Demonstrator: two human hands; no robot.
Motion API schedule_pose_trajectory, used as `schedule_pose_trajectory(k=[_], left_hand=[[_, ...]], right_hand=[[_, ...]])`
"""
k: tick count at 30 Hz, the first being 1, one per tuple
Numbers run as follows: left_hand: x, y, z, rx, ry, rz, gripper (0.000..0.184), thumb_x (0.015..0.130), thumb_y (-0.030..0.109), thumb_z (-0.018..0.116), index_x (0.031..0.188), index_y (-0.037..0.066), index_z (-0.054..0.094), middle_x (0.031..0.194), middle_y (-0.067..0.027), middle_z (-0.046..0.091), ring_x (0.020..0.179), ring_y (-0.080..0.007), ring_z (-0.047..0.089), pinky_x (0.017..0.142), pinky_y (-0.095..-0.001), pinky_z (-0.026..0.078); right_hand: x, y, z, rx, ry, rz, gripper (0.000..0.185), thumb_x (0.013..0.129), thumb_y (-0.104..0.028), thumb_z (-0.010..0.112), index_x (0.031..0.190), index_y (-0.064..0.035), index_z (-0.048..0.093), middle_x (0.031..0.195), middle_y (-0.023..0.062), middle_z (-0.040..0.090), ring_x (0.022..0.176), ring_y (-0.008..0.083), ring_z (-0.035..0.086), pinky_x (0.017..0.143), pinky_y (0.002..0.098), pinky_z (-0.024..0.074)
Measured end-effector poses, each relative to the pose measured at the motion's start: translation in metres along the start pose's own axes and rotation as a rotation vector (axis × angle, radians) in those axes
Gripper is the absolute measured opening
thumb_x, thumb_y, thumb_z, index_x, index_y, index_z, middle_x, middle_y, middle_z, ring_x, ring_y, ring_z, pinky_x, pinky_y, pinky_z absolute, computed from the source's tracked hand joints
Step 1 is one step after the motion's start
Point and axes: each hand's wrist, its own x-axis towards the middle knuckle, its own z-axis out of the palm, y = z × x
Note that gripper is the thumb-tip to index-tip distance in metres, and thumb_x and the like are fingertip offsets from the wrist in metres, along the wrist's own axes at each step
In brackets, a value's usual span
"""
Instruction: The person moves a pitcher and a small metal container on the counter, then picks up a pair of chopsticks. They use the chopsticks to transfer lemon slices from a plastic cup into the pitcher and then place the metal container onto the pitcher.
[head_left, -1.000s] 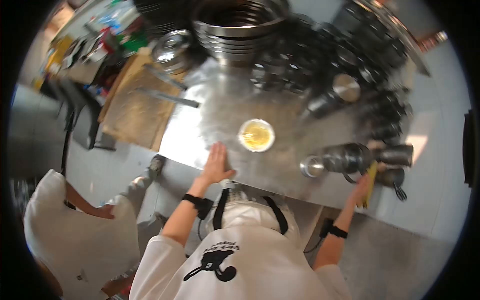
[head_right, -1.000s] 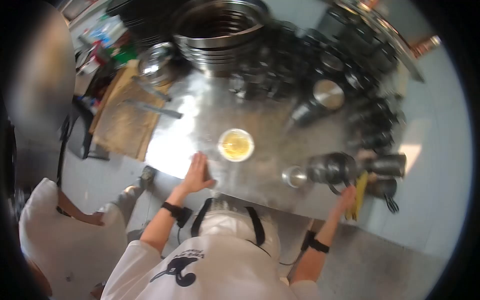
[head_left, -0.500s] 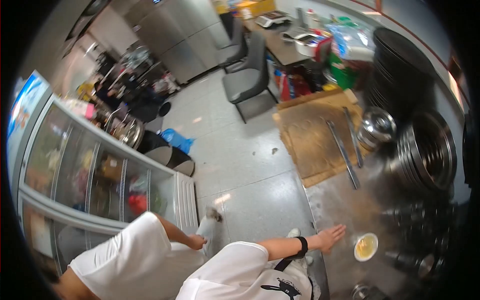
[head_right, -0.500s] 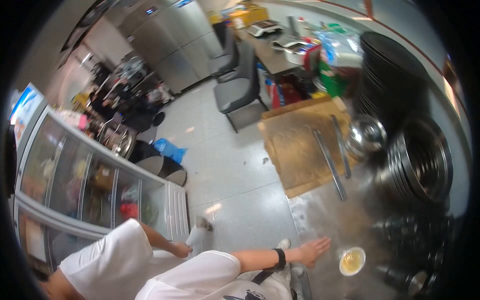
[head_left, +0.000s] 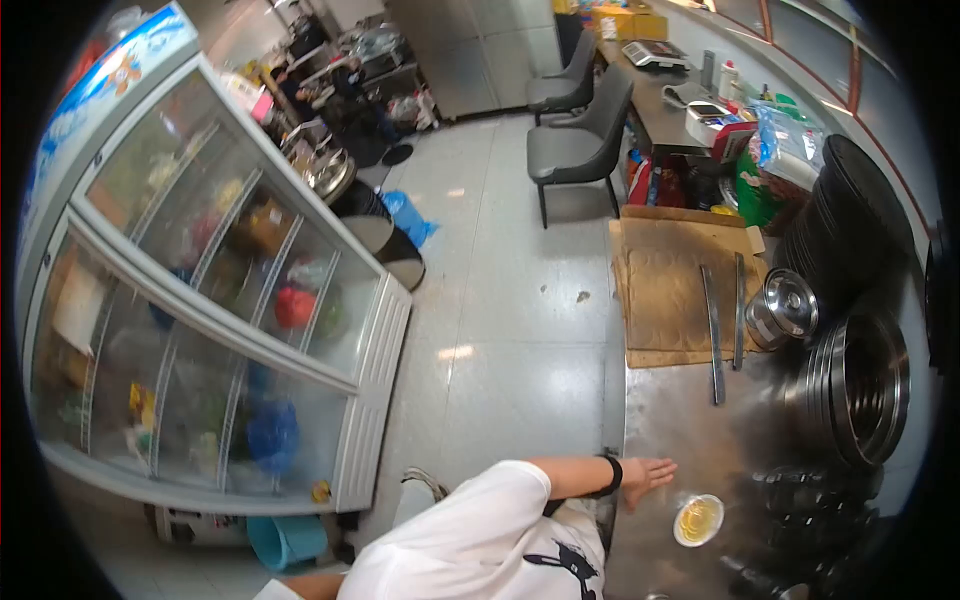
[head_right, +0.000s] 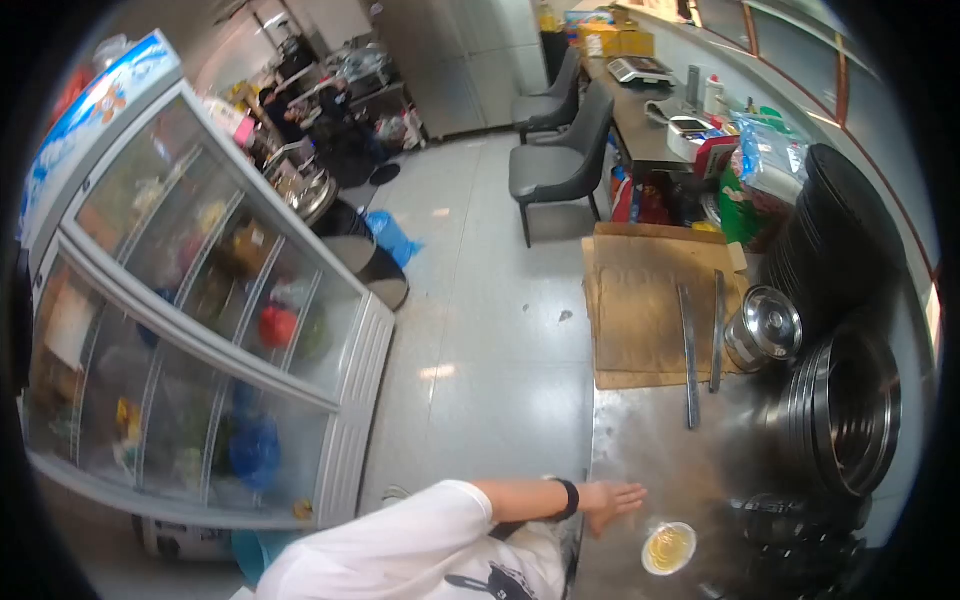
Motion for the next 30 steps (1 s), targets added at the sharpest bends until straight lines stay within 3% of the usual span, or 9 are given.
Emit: schedule_pose_trajectory(k=[6, 9, 11, 13, 14, 15, 18, 24, 30], left_hand=[[-0.013, 0.01, 0.006, 0.045, 0.095, -0.022, 0.112, 0.056, 0.05, 0.069, 0.135, -0.004, 0.011, 0.143, -0.0214, 0.003, 0.133, -0.0309, 0.004, 0.108, -0.0367, 0.009], [-0.017, 0.021, 0.007, 0.313, 0.373, -0.131, 0.074, 0.07, 0.023, 0.052, 0.132, -0.006, 0.024, 0.139, -0.0227, 0.02, 0.131, -0.0359, 0.013, 0.107, -0.0415, 0.011], [-0.003, 0.011, 0.011, 0.337, 0.194, -0.125, 0.079, 0.069, 0.032, 0.057, 0.131, -0.005, 0.025, 0.14, -0.0222, 0.019, 0.131, -0.0349, 0.013, 0.108, -0.0419, 0.009], [-0.006, -0.002, -0.001, 0.077, 0.211, 0.061, 0.094, 0.061, 0.027, 0.071, 0.129, -0.012, 0.02, 0.136, -0.0309, 0.016, 0.128, -0.0438, 0.011, 0.107, -0.0455, 0.01], [-0.004, -0.017, 0.005, 0.113, 0.179, 0.145, 0.095, 0.063, 0.029, 0.071, 0.129, -0.012, 0.017, 0.135, -0.0326, 0.015, 0.128, -0.0451, 0.01, 0.107, -0.0459, 0.011], [-0.009, -0.007, -0.02, 0.066, 0.076, 0.156, 0.09, 0.068, 0.031, 0.067, 0.132, -0.008, 0.017, 0.139, -0.028, 0.008, 0.13, -0.0406, 0.008, 0.107, -0.0436, 0.013], [-0.008, -0.016, -0.018, 0.069, 0.021, 0.166, 0.088, 0.069, 0.031, 0.066, 0.132, -0.008, 0.017, 0.139, -0.0291, 0.006, 0.13, -0.042, 0.008, 0.106, -0.0437, 0.015], [-0.004, 0.018, -0.049, 0.001, 0.048, 0.15, 0.092, 0.067, 0.024, 0.07, 0.133, -0.006, 0.013, 0.131, -0.0281, 0.027, 0.124, -0.0426, 0.021, 0.101, -0.0445, 0.024], [0.041, 0.06, -0.051, 0.022, 0.228, 0.392, 0.092, 0.067, 0.017, 0.07, 0.135, -0.001, 0.012, 0.138, -0.0265, 0.013, 0.125, -0.0419, 0.02, 0.102, -0.0442, 0.023]], right_hand=[[0.021, 0.033, -0.027, 0.028, -0.161, 0.058, 0.026, 0.086, -0.03, 0.042, 0.09, -0.0074, 0.055, 0.077, 0.0044, 0.053, 0.068, 0.014, 0.05, 0.056, 0.0282, 0.0425], [0.043, 0.067, -0.093, 0.098, 0.077, 0.11, 0.026, 0.086, -0.03, 0.043, 0.091, -0.0077, 0.055, 0.078, 0.0044, 0.053, 0.068, 0.0142, 0.05, 0.056, 0.0283, 0.0429], [0.043, 0.104, -0.125, 0.347, 0.249, 0.2, 0.025, 0.086, -0.03, 0.043, 0.092, -0.0079, 0.055, 0.078, 0.0044, 0.053, 0.068, 0.0143, 0.05, 0.057, 0.0283, 0.0431], [0.057, 0.156, -0.164, 0.621, -0.056, 0.386, 0.028, 0.086, -0.029, 0.04, 0.083, -0.0064, 0.056, 0.061, 0.0053, 0.054, 0.056, 0.0155, 0.051, 0.056, 0.0291, 0.0447], [0.037, 0.091, -0.141, 0.082, -0.028, 0.147, 0.031, 0.087, -0.028, 0.038, 0.079, -0.0048, 0.057, 0.056, 0.0053, 0.054, 0.051, 0.0154, 0.05, 0.056, 0.0276, 0.0445], [0.034, 0.056, -0.133, -0.018, -0.061, 0.141, 0.046, 0.088, -0.024, 0.034, 0.055, -0.0025, 0.057, 0.063, 0.0091, 0.061, 0.056, 0.0162, 0.053, 0.081, 0.03, 0.0406], [0.004, 0.029, -0.148, 0.064, 0.089, 0.285, 0.038, 0.093, -0.031, 0.036, 0.102, 0.0014, 0.055, 0.099, 0.0091, 0.058, 0.091, 0.017, 0.055, 0.081, 0.0309, 0.0427], [-0.098, -0.004, -0.195, -0.052, 0.325, 0.335, 0.033, 0.093, -0.025, 0.038, 0.101, 0.0006, 0.055, 0.098, 0.0096, 0.058, 0.093, 0.0174, 0.055, 0.081, 0.0308, 0.0431], [-0.225, 0.007, -0.231, -0.13, 0.505, 0.576, 0.028, 0.092, -0.022, 0.04, 0.098, 0.0002, 0.055, 0.094, 0.0097, 0.059, 0.089, 0.0175, 0.056, 0.076, 0.0291, 0.0448]])
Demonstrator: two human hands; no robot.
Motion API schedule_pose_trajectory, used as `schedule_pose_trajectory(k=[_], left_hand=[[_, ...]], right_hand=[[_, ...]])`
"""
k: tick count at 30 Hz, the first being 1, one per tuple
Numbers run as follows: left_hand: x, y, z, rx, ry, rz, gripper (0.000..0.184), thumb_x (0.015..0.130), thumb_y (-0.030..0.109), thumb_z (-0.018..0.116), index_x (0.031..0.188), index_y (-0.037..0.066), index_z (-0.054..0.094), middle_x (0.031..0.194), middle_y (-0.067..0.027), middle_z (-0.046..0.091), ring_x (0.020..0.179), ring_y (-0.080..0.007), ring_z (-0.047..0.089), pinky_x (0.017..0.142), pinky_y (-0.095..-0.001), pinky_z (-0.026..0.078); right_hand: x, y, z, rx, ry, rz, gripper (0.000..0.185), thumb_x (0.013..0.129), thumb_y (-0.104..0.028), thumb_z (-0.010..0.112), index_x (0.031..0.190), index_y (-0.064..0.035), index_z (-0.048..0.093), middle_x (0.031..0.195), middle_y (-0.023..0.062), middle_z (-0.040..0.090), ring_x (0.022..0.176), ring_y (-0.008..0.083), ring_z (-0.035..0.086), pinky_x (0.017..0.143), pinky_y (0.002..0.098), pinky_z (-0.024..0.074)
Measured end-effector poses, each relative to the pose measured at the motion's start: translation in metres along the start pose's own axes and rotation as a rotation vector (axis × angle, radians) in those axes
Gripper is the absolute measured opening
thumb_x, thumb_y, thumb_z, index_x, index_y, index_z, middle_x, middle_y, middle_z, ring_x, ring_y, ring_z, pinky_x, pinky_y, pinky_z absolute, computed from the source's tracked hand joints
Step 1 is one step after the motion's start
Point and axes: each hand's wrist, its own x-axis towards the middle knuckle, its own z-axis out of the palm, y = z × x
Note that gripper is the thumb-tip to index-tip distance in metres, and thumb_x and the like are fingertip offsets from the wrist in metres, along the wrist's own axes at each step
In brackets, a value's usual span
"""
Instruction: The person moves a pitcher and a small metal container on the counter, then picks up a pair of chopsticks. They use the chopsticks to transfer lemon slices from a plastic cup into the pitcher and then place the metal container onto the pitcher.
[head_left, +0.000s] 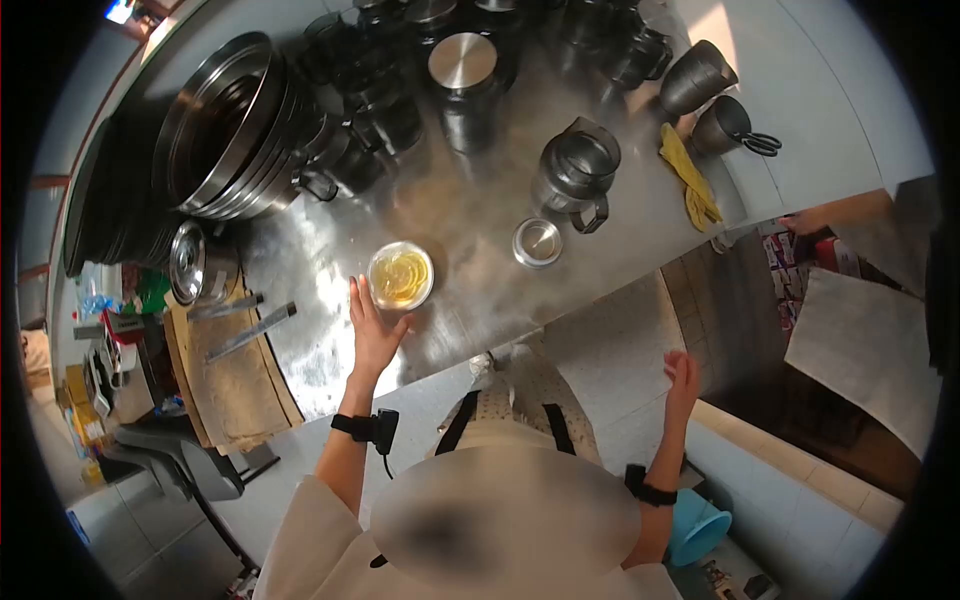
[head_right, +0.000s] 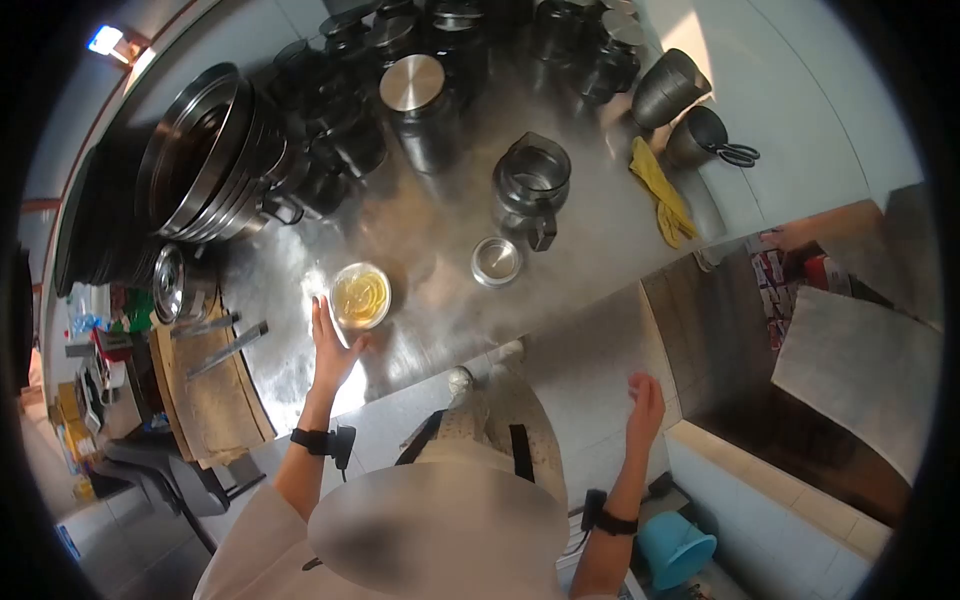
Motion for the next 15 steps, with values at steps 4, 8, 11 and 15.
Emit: schedule_pose_trajectory(k=[4, 8, 11, 15], left_hand=[[0.017, 0.046, -0.005, -0.066, 0.026, 0.063, 0.09, 0.066, 0.017, 0.072, 0.135, 0.004, 0.016, 0.14, -0.0238, 0.006, 0.127, -0.0412, 0.016, 0.102, -0.045, 0.022], [0.016, 0.098, 0.009, -0.166, -0.096, 0.072, 0.084, 0.068, 0.015, 0.071, 0.134, 0.006, 0.021, 0.141, -0.0225, 0.005, 0.13, -0.0386, 0.012, 0.104, -0.0423, 0.021], [0.019, 0.129, 0.028, -0.194, -0.139, 0.073, 0.08, 0.069, 0.018, 0.07, 0.133, 0.005, 0.023, 0.141, -0.0228, 0.005, 0.129, -0.0388, 0.013, 0.104, -0.042, 0.021], [0.033, 0.156, 0.046, -0.137, -0.132, 0.032, 0.079, 0.068, 0.018, 0.071, 0.132, 0.005, 0.026, 0.141, -0.0226, 0.005, 0.129, -0.0387, 0.013, 0.104, -0.0423, 0.021]], right_hand=[[-0.024, 0.031, -0.028, 0.041, 0.054, 0.102, 0.024, 0.091, -0.019, 0.041, 0.098, -0.0003, 0.055, 0.093, 0.0085, 0.059, 0.085, 0.0166, 0.056, 0.075, 0.0285, 0.0454], [-0.001, 0.025, -0.026, 0.105, 0.028, 0.121, 0.02, 0.09, -0.016, 0.043, 0.096, -0.0012, 0.056, 0.09, 0.0071, 0.059, 0.082, 0.0147, 0.056, 0.073, 0.0271, 0.0457], [0.038, 0.028, -0.021, 0.134, -0.04, 0.064, 0.02, 0.091, -0.019, 0.044, 0.096, -0.0033, 0.056, 0.088, 0.0064, 0.059, 0.082, 0.0139, 0.056, 0.071, 0.0267, 0.0468], [0.107, 0.014, -0.008, 0.177, -0.121, 0.042, 0.019, 0.09, -0.018, 0.045, 0.096, -0.0033, 0.056, 0.087, 0.0057, 0.059, 0.082, 0.0131, 0.056, 0.07, 0.0263, 0.0465]])
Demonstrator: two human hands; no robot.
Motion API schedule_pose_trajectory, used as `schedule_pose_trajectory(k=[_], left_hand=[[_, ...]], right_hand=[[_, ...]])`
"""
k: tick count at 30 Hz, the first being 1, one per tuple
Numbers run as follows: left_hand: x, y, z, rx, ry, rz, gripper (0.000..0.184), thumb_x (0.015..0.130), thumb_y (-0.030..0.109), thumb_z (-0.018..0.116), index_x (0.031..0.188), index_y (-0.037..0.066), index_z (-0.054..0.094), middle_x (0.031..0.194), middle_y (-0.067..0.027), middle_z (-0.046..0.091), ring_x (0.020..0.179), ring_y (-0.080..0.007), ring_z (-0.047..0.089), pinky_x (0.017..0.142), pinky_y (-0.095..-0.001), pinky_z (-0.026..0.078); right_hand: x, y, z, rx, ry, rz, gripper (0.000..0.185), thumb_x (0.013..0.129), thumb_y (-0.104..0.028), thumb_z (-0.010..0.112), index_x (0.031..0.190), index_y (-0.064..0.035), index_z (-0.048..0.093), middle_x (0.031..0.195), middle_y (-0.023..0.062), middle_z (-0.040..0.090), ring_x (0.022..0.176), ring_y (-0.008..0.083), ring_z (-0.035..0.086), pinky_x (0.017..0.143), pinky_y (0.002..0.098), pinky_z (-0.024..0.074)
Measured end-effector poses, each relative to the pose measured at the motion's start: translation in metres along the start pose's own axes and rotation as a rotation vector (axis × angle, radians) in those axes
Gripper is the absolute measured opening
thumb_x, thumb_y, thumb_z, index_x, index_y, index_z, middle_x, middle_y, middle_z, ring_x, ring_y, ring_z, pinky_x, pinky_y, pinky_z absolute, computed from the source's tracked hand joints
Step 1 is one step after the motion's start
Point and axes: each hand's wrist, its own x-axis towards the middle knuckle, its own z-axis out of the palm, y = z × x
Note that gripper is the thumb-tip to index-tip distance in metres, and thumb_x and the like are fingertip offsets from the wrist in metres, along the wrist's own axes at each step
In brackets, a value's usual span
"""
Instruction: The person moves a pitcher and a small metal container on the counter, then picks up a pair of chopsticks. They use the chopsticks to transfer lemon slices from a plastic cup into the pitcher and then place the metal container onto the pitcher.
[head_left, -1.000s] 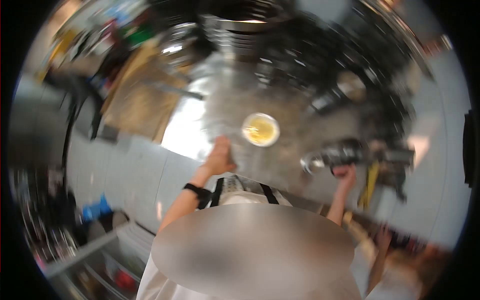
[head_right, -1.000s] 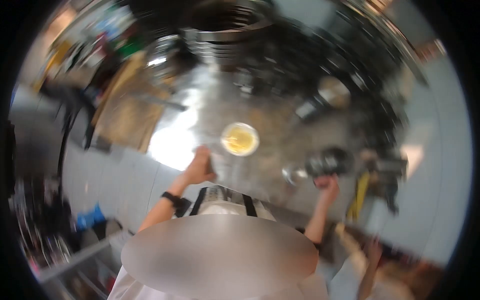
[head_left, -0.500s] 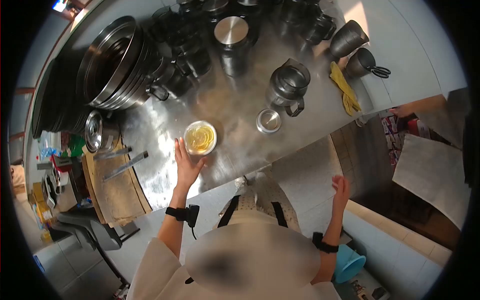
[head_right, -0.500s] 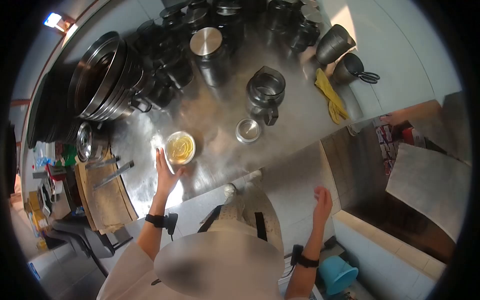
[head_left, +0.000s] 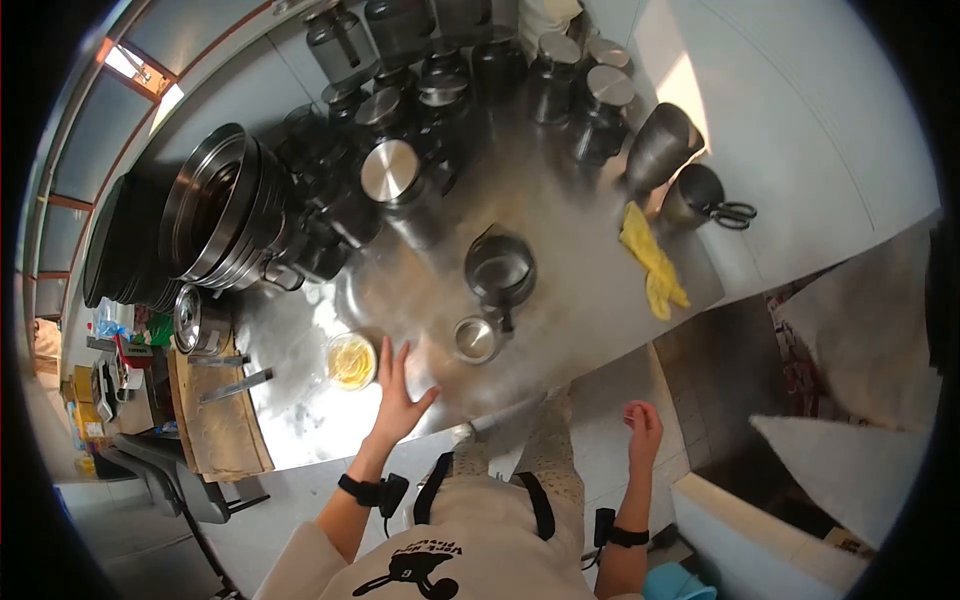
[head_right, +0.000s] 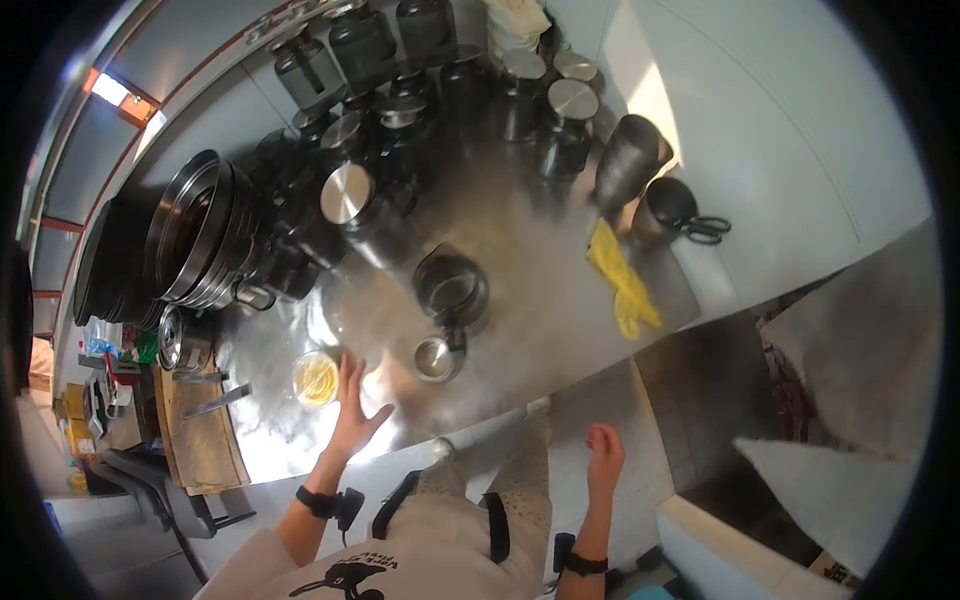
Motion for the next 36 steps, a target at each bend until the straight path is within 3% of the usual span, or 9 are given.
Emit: schedule_pose_trajectory(k=[5, 13, 17, 21, 26, 28, 29, 32, 36], left_hand=[[0.009, 0.001, 0.021, -0.054, 0.177, -0.169, 0.078, 0.069, 0.014, 0.07, 0.132, 0.004, 0.025, 0.142, -0.0208, 0.007, 0.13, -0.0359, 0.012, 0.105, -0.0421, 0.017], [-0.035, 0.025, 0.063, -0.008, 0.167, -0.486, 0.073, 0.071, 0.009, 0.066, 0.132, 0.002, 0.025, 0.141, -0.0218, 0.007, 0.128, -0.0366, 0.019, 0.102, -0.043, 0.024], [-0.055, 0.017, 0.07, 0.034, 0.179, -0.572, 0.072, 0.071, 0.007, 0.066, 0.131, 0.001, 0.027, 0.141, -0.0212, 0.007, 0.128, -0.0371, 0.02, 0.102, -0.0429, 0.025], [-0.051, 0.032, 0.07, 0.016, 0.228, -0.609, 0.071, 0.07, 0.005, 0.066, 0.13, 0.001, 0.028, 0.141, -0.0204, 0.008, 0.128, -0.0369, 0.02, 0.102, -0.0431, 0.025], [-0.052, 0.043, 0.074, 0.013, 0.28, -0.646, 0.072, 0.07, 0.006, 0.066, 0.131, 0.002, 0.028, 0.141, -0.021, 0.007, 0.128, -0.0359, 0.019, 0.103, -0.0429, 0.023], [-0.058, 0.046, 0.075, -0.025, 0.284, -0.606, 0.072, 0.071, 0.005, 0.065, 0.132, 0.003, 0.027, 0.142, -0.0202, 0.006, 0.129, -0.0351, 0.017, 0.104, -0.0421, 0.021], [-0.058, 0.049, 0.073, -0.148, 0.322, -0.645, 0.068, 0.075, 0.007, 0.062, 0.133, 0.008, 0.026, 0.143, -0.0153, 0.006, 0.13, -0.0331, 0.015, 0.104, -0.0432, 0.02], [-0.055, 0.053, 0.058, -0.476, 0.459, -0.756, 0.064, 0.079, 0.007, 0.059, 0.134, 0.012, 0.027, 0.144, -0.0097, 0.007, 0.13, -0.0316, 0.016, 0.103, -0.0449, 0.021], [-0.063, 0.047, 0.041, -0.554, 0.544, -0.639, 0.059, 0.082, 0.007, 0.055, 0.133, 0.014, 0.027, 0.143, -0.008, 0.011, 0.129, -0.0317, 0.02, 0.1, -0.0455, 0.025]], right_hand=[[0.113, -0.025, -0.007, 0.091, -0.163, -0.033, 0.015, 0.087, -0.014, 0.051, 0.097, -0.0037, 0.056, 0.088, 0.0045, 0.058, 0.082, 0.0125, 0.056, 0.07, 0.025, 0.0454], [0.249, -0.083, -0.008, 0.036, -0.042, -0.21, 0.031, 0.081, -0.005, 0.056, 0.111, -0.0037, 0.047, 0.111, 0.0068, 0.046, 0.103, 0.0149, 0.043, 0.076, 0.0246, 0.0417], [0.27, -0.09, 0.005, 0.118, -0.066, -0.227, 0.032, 0.081, -0.005, 0.057, 0.111, -0.004, 0.046, 0.108, 0.0063, 0.047, 0.102, 0.016, 0.044, 0.078, 0.0253, 0.0408], [0.272, -0.089, 0.014, 0.048, -0.208, -0.261, 0.028, 0.079, -0.002, 0.057, 0.105, -0.0025, 0.048, 0.098, 0.0056, 0.05, 0.089, 0.0134, 0.049, 0.074, 0.0238, 0.042], [0.288, -0.116, 0.056, 0.14, -0.377, -0.293, 0.031, 0.077, -0.005, 0.061, 0.105, -0.003, 0.049, 0.098, 0.005, 0.051, 0.09, 0.0151, 0.05, 0.074, 0.0258, 0.0435], [0.29, -0.126, 0.078, 0.039, -0.481, -0.3, 0.039, 0.078, -0.002, 0.06, 0.113, -0.0033, 0.044, 0.108, 0.0064, 0.046, 0.1, 0.0151, 0.045, 0.082, 0.0249, 0.0416], [0.288, -0.129, 0.09, 0.035, -0.504, -0.291, 0.039, 0.078, -0.002, 0.06, 0.113, -0.0033, 0.044, 0.108, 0.0064, 0.046, 0.1, 0.0151, 0.045, 0.082, 0.0249, 0.0416], [0.291, -0.14, 0.125, 0.013, -0.519, -0.317, 0.043, 0.077, -0.007, 0.062, 0.116, -0.0044, 0.042, 0.115, 0.009, 0.043, 0.105, 0.0198, 0.043, 0.082, 0.0293, 0.0421], [0.335, -0.161, 0.163, -0.037, -0.221, -0.613, 0.048, 0.08, -0.012, 0.06, 0.121, -0.0034, 0.037, 0.124, 0.0125, 0.037, 0.114, 0.0247, 0.038, 0.088, 0.0379, 0.038]])
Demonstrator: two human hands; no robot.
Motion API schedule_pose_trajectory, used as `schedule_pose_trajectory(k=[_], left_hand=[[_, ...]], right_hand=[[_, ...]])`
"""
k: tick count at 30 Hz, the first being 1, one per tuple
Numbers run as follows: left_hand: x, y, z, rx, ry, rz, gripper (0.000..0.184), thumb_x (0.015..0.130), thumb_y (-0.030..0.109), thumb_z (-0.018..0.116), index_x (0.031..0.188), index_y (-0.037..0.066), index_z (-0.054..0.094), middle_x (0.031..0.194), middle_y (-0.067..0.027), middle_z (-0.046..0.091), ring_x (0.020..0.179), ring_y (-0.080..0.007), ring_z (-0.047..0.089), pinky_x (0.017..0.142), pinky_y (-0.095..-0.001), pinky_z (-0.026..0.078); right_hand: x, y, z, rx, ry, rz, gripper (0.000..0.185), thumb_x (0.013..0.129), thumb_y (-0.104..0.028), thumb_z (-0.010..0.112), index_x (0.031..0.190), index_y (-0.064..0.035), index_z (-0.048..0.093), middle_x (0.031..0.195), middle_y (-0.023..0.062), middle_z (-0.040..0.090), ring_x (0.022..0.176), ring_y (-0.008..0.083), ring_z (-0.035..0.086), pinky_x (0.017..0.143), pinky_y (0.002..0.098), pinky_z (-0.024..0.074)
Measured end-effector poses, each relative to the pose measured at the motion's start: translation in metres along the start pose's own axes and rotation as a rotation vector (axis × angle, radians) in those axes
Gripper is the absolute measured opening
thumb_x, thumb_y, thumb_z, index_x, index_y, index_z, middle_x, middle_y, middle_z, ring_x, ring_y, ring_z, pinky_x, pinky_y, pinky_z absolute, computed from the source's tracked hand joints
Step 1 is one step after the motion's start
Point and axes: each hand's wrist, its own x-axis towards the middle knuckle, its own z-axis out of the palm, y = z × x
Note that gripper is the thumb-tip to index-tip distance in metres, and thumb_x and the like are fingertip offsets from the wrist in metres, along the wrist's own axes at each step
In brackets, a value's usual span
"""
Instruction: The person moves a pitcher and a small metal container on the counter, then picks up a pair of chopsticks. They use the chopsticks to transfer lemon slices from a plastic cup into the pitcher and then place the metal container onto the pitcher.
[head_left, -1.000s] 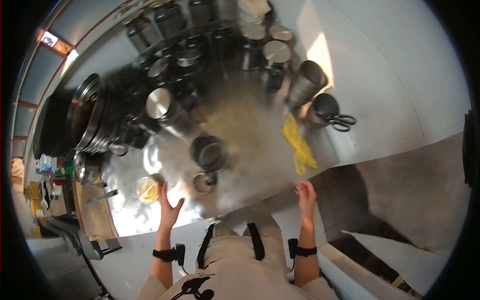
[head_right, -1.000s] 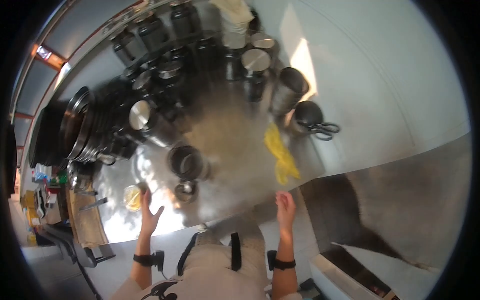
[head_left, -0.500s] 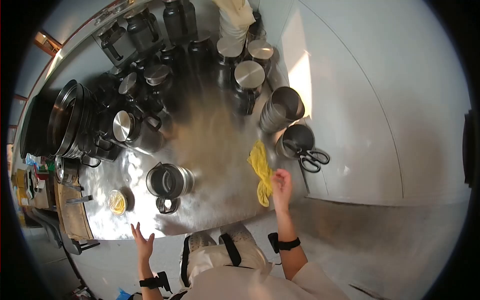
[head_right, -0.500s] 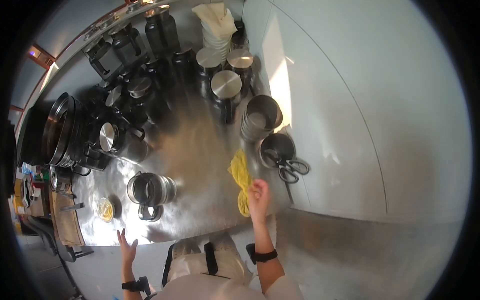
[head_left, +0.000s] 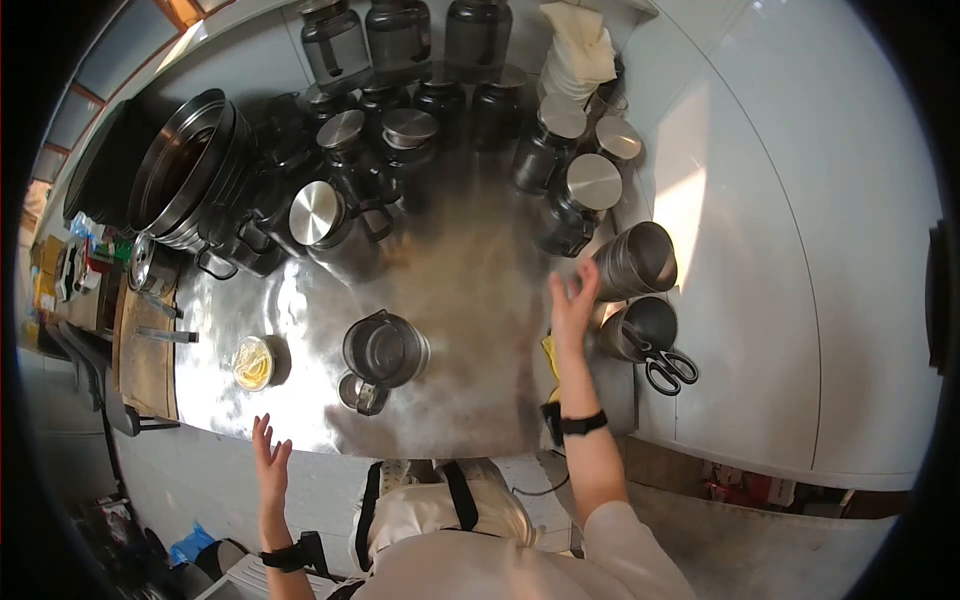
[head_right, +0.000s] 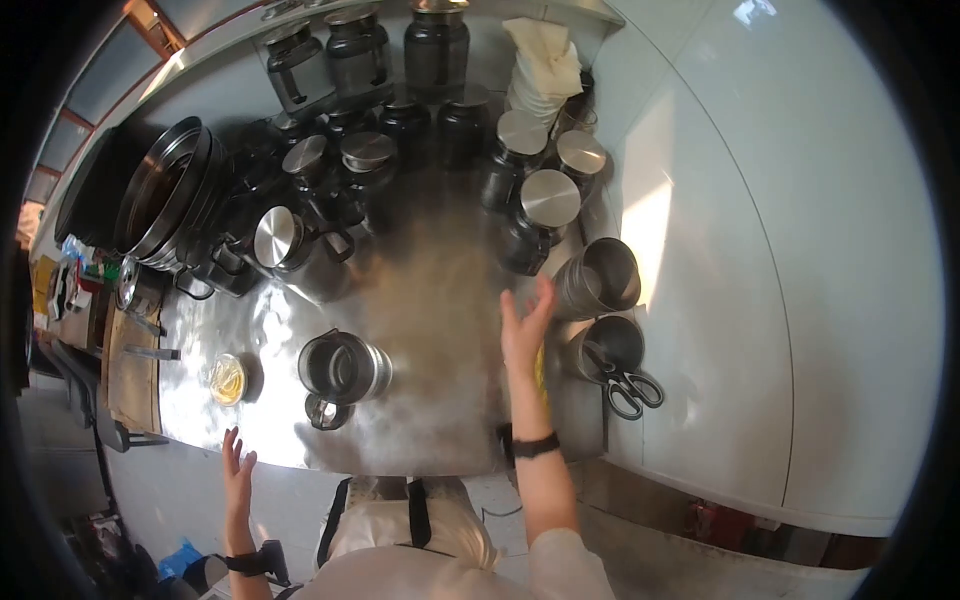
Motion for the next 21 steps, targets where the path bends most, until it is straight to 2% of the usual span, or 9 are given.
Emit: schedule_pose_trajectory(k=[4, 6, 7, 10, 12, 14, 19, 20, 21], left_hand=[[0.003, 0.004, -0.009, -0.095, -0.002, -0.018, 0.058, 0.082, 0.004, 0.053, 0.133, 0.011, 0.026, 0.143, -0.0086, 0.014, 0.127, -0.0308, 0.023, 0.098, -0.0393, 0.031], [0.011, 0.0, -0.013, -0.117, -0.004, -0.025, 0.057, 0.082, 0.004, 0.052, 0.133, 0.011, 0.027, 0.142, -0.0088, 0.015, 0.127, -0.0297, 0.025, 0.098, -0.0376, 0.032], [0.017, -0.001, -0.013, -0.128, -0.01, -0.036, 0.057, 0.082, 0.003, 0.052, 0.133, 0.01, 0.027, 0.142, -0.009, 0.017, 0.126, -0.0286, 0.026, 0.097, -0.0359, 0.033], [0.039, 0.012, -0.006, -0.212, -0.037, -0.078, 0.056, 0.082, 0.002, 0.051, 0.132, 0.01, 0.028, 0.139, -0.0095, 0.022, 0.124, -0.0274, 0.029, 0.096, -0.0359, 0.034], [0.061, 0.014, 0.003, -0.172, -0.137, 0.007, 0.057, 0.081, 0.002, 0.05, 0.133, 0.01, 0.026, 0.136, -0.0081, 0.027, 0.123, -0.0273, 0.03, 0.097, -0.0368, 0.032], [0.083, 0.03, 0.015, -0.179, -0.213, 0.06, 0.063, 0.079, 0.001, 0.054, 0.133, 0.011, 0.024, 0.137, -0.0069, 0.027, 0.126, -0.0264, 0.028, 0.1, -0.0392, 0.029], [0.142, 0.059, 0.054, -0.143, -0.243, 0.237, 0.08, 0.073, 0.015, 0.068, 0.135, 0.006, 0.018, 0.137, -0.0136, 0.025, 0.127, -0.0266, 0.026, 0.101, -0.0395, 0.027], [0.153, 0.065, 0.065, -0.147, -0.228, 0.259, 0.083, 0.072, 0.016, 0.069, 0.135, 0.004, 0.017, 0.137, -0.0149, 0.024, 0.127, -0.0271, 0.025, 0.101, -0.0404, 0.026], [0.163, 0.068, 0.076, -0.151, -0.212, 0.28, 0.087, 0.071, 0.018, 0.071, 0.135, 0.003, 0.015, 0.138, -0.0162, 0.022, 0.127, -0.0275, 0.025, 0.101, -0.0412, 0.026]], right_hand=[[0.057, 0.036, 0.028, 0.136, 0.089, -0.013, 0.042, 0.084, -0.019, 0.055, 0.117, 0.0016, 0.039, 0.118, 0.0184, 0.043, 0.109, 0.0293, 0.043, 0.087, 0.0389, 0.0376], [0.079, 0.05, 0.032, -0.057, 0.076, 0.191, 0.041, 0.088, -0.026, 0.049, 0.112, 0.0066, 0.042, 0.106, 0.0236, 0.051, 0.1, 0.0338, 0.049, 0.083, 0.0385, 0.0378], [0.08, 0.05, 0.032, -0.099, 0.087, 0.112, 0.043, 0.09, -0.031, 0.044, 0.105, 0.0091, 0.045, 0.096, 0.0261, 0.055, 0.091, 0.038, 0.052, 0.081, 0.0382, 0.0382], [0.074, 0.033, 0.027, 0.026, 0.065, 0.16, 0.04, 0.09, -0.032, 0.043, 0.096, 0.0064, 0.049, 0.087, 0.017, 0.057, 0.078, 0.0251, 0.055, 0.072, 0.0337, 0.0421], [0.074, 0.039, 0.026, -0.074, 0.053, 0.169, 0.04, 0.091, -0.035, 0.041, 0.089, 0.004, 0.05, 0.077, 0.0109, 0.055, 0.071, 0.0188, 0.052, 0.065, 0.031, 0.0416], [0.07, 0.049, 0.028, -0.021, 0.078, 0.123, 0.04, 0.091, -0.038, 0.039, 0.079, 0.0001, 0.046, 0.069, 0.006, 0.049, 0.066, 0.0175, 0.047, 0.064, 0.0315, 0.0386], [0.056, 0.028, 0.032, -0.066, 0.057, 0.109, 0.039, 0.091, -0.038, 0.039, 0.078, -0.0023, 0.045, 0.068, 0.0046, 0.048, 0.066, 0.0168, 0.045, 0.068, 0.0299, 0.0364], [0.056, 0.025, 0.025, -0.18, -0.012, 0.191, 0.039, 0.091, -0.037, 0.04, 0.09, 0.0009, 0.046, 0.078, 0.0082, 0.054, 0.076, 0.0196, 0.05, 0.075, 0.0304, 0.0374], [0.057, 0.033, 0.021, -0.164, 0.003, 0.201, 0.037, 0.091, -0.036, 0.04, 0.099, -0.0009, 0.045, 0.089, 0.008, 0.053, 0.082, 0.018, 0.049, 0.076, 0.0301, 0.0376]])
